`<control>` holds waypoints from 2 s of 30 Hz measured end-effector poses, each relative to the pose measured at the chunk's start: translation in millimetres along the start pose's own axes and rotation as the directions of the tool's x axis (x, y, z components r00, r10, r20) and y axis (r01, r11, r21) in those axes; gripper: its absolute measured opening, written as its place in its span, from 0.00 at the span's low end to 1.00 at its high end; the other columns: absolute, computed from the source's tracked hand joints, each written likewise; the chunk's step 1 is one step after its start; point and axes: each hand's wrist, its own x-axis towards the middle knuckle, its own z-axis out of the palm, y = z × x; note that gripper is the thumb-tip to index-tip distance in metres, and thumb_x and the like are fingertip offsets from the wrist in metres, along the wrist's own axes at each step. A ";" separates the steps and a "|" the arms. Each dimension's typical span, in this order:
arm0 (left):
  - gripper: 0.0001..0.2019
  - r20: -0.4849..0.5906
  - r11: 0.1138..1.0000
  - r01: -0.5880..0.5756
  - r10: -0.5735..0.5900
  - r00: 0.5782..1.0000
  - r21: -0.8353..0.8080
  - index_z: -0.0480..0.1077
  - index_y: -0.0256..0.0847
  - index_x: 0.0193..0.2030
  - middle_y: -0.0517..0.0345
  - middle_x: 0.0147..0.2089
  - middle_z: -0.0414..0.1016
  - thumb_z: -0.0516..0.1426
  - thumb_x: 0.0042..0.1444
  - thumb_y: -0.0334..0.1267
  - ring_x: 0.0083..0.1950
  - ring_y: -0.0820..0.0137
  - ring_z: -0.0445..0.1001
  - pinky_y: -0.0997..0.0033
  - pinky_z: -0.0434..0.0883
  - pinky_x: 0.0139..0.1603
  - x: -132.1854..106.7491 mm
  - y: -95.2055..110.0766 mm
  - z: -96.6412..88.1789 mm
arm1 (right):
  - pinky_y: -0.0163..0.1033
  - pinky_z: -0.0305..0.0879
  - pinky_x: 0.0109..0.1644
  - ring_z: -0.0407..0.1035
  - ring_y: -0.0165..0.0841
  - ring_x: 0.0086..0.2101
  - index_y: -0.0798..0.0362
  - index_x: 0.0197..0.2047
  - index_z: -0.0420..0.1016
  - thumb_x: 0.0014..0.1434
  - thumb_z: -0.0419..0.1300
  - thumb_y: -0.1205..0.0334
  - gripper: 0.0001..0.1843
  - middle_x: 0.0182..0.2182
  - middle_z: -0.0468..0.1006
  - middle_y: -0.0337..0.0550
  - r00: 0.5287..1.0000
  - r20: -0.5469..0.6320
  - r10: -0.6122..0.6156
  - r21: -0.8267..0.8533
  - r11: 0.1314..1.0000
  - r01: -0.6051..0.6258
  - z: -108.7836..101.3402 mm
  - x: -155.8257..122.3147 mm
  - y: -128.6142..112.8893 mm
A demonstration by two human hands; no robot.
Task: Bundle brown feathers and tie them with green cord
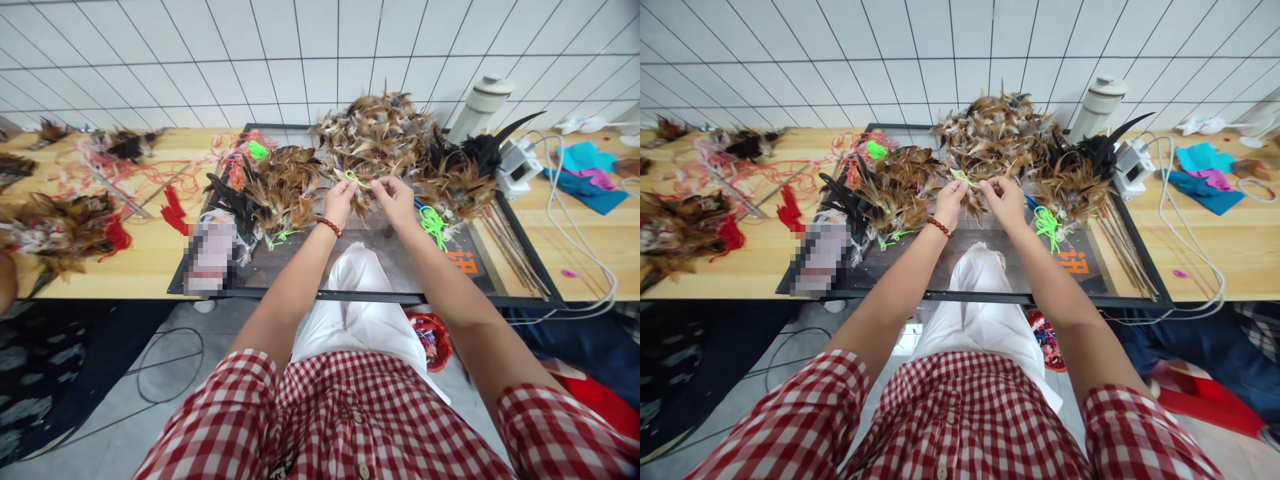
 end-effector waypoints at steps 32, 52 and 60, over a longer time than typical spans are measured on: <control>0.15 0.283 0.938 0.343 -0.316 0.906 -0.052 0.65 0.35 0.28 0.69 0.20 0.64 0.64 0.62 0.36 0.17 0.87 0.51 0.84 0.53 0.21 -28.8 33.6 11.3 | 0.34 0.44 0.24 0.60 0.24 0.22 0.52 0.39 0.82 0.38 0.78 0.37 0.33 0.26 0.77 0.38 0.900 0.389 0.199 0.498 0.776 -0.387 -3.2 7.9 6.6; 0.11 0.158 0.963 0.216 -0.241 0.957 0.163 0.69 0.37 0.31 0.66 0.28 0.70 0.61 0.65 0.36 0.20 0.84 0.63 0.81 0.56 0.20 -29.0 32.2 17.7 | 0.39 0.66 0.38 0.67 0.31 0.30 0.47 0.38 0.76 0.47 0.71 0.30 0.30 0.28 0.75 0.37 0.980 0.192 0.048 0.314 0.943 -0.108 -7.2 14.3 13.6; 0.16 0.176 0.958 0.223 -0.254 0.951 0.179 0.65 0.36 0.26 0.67 0.21 0.65 0.60 0.66 0.35 0.18 0.85 0.59 0.83 0.53 0.20 -28.1 31.4 16.8 | 0.39 0.66 0.32 0.70 0.32 0.27 0.49 0.42 0.81 0.40 0.75 0.31 0.35 0.24 0.78 0.37 0.924 0.373 0.078 0.373 0.900 -0.227 -11.4 11.9 0.6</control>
